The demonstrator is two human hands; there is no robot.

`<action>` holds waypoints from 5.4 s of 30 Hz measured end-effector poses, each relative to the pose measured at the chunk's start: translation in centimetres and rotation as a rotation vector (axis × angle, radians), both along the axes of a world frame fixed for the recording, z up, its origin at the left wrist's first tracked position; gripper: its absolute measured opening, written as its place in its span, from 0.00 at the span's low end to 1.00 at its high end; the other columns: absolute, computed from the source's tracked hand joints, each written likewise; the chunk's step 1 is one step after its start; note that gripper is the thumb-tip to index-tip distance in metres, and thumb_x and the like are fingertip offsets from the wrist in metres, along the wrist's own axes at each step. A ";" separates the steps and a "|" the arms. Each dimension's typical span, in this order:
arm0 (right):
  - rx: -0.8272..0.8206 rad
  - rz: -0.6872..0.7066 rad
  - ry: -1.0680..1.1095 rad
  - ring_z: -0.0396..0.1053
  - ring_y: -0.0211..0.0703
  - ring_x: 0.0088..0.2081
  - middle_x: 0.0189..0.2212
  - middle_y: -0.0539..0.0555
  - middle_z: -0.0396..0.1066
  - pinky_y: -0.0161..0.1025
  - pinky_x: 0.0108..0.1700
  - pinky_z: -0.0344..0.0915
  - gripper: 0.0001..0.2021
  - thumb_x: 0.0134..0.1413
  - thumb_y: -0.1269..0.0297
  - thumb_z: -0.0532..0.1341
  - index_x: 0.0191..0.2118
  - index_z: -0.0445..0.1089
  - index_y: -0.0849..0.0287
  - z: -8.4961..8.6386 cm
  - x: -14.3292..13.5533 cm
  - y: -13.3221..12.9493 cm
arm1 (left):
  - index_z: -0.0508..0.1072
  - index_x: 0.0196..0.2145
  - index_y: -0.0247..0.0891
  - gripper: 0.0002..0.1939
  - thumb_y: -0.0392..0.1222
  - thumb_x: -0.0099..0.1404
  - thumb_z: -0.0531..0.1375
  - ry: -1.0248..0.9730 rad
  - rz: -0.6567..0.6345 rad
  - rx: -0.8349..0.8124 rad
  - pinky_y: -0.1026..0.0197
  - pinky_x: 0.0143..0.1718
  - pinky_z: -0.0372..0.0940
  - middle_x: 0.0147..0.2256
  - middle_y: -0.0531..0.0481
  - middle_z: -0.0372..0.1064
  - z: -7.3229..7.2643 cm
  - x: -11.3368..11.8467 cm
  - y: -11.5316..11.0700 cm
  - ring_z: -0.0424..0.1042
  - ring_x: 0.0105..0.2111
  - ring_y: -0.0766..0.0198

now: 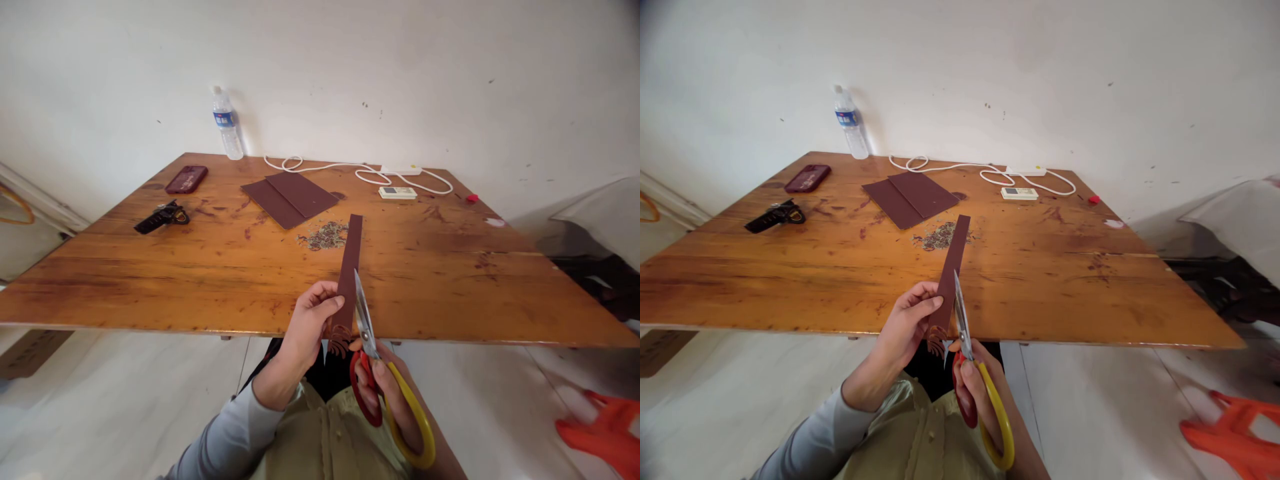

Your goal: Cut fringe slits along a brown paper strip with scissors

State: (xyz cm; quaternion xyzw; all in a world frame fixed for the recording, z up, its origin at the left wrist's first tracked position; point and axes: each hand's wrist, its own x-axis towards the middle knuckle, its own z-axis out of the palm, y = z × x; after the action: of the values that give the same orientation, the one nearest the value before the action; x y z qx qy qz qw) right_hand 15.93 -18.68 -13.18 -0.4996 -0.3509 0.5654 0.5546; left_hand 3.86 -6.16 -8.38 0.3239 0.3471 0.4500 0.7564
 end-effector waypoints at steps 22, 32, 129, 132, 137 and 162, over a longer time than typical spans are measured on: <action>0.036 0.066 -0.012 0.50 0.29 0.16 0.22 0.43 0.60 0.30 0.18 0.50 0.22 0.66 0.40 0.59 0.45 0.71 0.56 -0.4 0.3 -0.1 | 0.79 0.30 0.37 0.07 0.37 0.51 0.71 0.018 0.012 0.062 0.67 0.32 0.63 0.29 0.54 0.75 -0.3 0.0 0.1 0.69 0.29 0.69; 0.098 0.092 0.057 0.51 0.29 0.17 0.24 0.44 0.61 0.30 0.19 0.53 0.26 0.63 0.35 0.60 0.48 0.70 0.55 -0.7 0.5 0.1 | 0.81 0.31 0.37 0.08 0.37 0.50 0.71 -0.008 -0.010 0.043 0.66 0.33 0.64 0.29 0.53 0.77 0.0 0.0 -0.2 0.70 0.28 0.68; 0.111 0.029 -0.035 0.53 0.34 0.19 0.25 0.45 0.61 0.33 0.19 0.53 0.29 0.59 0.32 0.60 0.49 0.70 0.54 0.0 -0.5 -0.5 | 0.77 0.23 0.35 0.08 0.38 0.45 0.71 0.075 0.075 0.051 0.66 0.27 0.55 0.22 0.55 0.69 1.2 0.0 1.2 0.61 0.23 0.73; 0.117 0.031 -0.038 0.53 0.34 0.18 0.24 0.45 0.62 0.33 0.18 0.52 0.30 0.58 0.31 0.60 0.50 0.69 0.54 -0.6 -0.4 -0.2 | 0.77 0.23 0.35 0.08 0.38 0.45 0.71 0.078 0.056 0.048 0.66 0.26 0.54 0.21 0.56 0.68 1.2 0.0 1.2 0.59 0.22 0.73; 0.120 0.020 -0.046 0.53 0.35 0.19 0.26 0.46 0.63 0.34 0.19 0.53 0.29 0.59 0.33 0.60 0.51 0.68 0.54 -0.9 -0.5 -0.1 | 0.77 0.23 0.35 0.07 0.38 0.45 0.70 0.084 0.050 0.043 0.66 0.26 0.53 0.20 0.57 0.66 1.3 0.0 1.3 0.58 0.20 0.74; 0.007 -0.037 0.122 0.49 0.31 0.20 0.25 0.44 0.59 0.29 0.19 0.56 0.30 0.52 0.31 0.66 0.46 0.74 0.54 0.3 -1.1 0.0 | 0.76 0.22 0.35 0.08 0.39 0.44 0.70 0.091 0.045 0.020 0.66 0.25 0.52 0.20 0.56 0.65 1.3 0.1 1.1 0.57 0.20 0.74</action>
State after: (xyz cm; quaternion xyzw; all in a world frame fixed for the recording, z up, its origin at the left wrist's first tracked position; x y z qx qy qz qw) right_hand 14.87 -18.71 -12.84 -0.4686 -0.3094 0.5831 0.5871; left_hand 3.93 -5.03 -7.12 0.3436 0.3836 0.4552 0.7263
